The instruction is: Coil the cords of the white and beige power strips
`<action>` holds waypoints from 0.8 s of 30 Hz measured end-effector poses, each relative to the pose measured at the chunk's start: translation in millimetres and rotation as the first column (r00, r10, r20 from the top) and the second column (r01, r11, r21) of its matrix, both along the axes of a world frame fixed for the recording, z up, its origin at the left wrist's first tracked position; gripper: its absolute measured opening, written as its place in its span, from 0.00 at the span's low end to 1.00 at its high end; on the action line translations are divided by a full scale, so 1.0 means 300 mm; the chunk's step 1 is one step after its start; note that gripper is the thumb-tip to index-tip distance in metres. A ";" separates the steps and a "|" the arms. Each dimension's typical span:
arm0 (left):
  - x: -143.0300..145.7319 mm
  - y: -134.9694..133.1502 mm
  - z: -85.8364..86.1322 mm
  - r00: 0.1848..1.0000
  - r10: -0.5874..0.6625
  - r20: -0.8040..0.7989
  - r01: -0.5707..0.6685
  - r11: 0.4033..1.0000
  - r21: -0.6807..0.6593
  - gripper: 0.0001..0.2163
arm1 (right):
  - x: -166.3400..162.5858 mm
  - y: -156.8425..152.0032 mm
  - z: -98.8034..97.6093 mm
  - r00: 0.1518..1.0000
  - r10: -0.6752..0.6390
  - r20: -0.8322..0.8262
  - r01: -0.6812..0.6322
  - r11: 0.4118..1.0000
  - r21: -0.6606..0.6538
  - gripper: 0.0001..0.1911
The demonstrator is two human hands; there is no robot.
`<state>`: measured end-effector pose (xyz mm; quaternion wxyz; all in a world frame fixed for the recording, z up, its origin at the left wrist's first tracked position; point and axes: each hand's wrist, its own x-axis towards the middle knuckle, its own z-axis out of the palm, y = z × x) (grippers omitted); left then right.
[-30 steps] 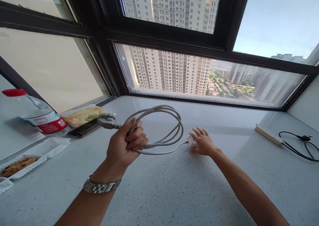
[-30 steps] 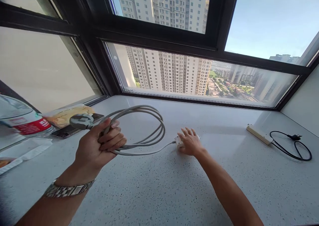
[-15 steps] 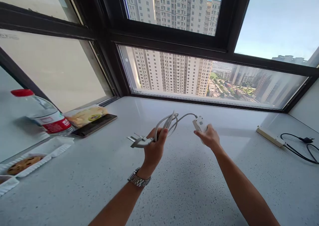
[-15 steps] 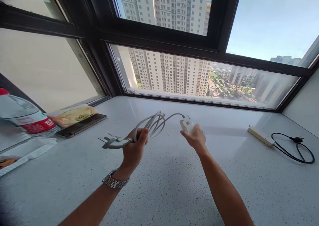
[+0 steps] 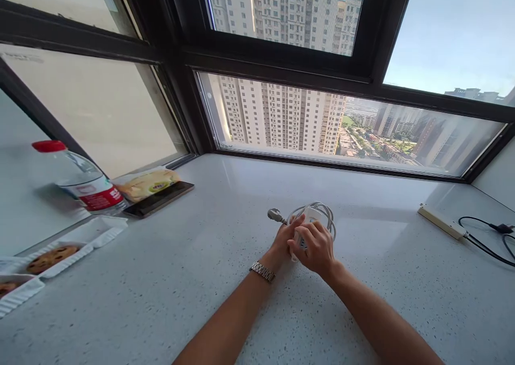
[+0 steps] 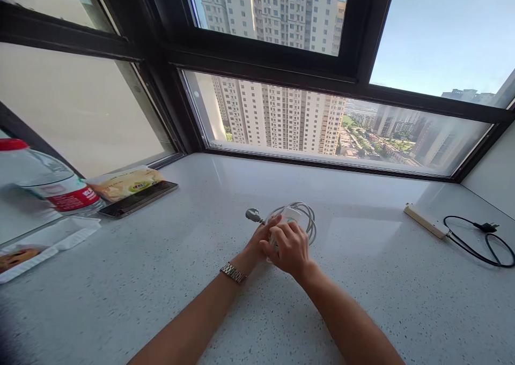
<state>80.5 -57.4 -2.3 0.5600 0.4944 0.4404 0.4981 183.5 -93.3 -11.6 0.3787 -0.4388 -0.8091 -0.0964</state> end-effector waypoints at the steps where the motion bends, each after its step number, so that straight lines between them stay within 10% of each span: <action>1: -0.009 0.004 -0.003 1.000 -0.027 -0.010 0.027 0.999 -0.020 0.24 | 0.011 0.002 -0.013 0.999 0.038 -0.004 -0.038 0.999 0.003 0.19; 8: -0.060 0.043 -0.002 0.949 -0.110 -0.296 0.071 0.988 -0.140 0.24 | 0.028 0.011 -0.048 0.995 0.101 -0.006 -0.101 0.994 0.031 0.13; 15: -0.125 0.058 0.042 0.348 0.087 -0.933 -0.019 0.996 0.086 0.24 | 0.016 -0.001 -0.060 0.982 0.122 0.147 -0.102 0.985 -0.139 0.25; 24: -0.125 0.053 0.034 0.348 0.345 -0.871 -0.155 0.938 0.309 0.22 | 0.060 0.052 -0.044 0.962 0.105 0.251 -0.038 0.966 -0.255 0.24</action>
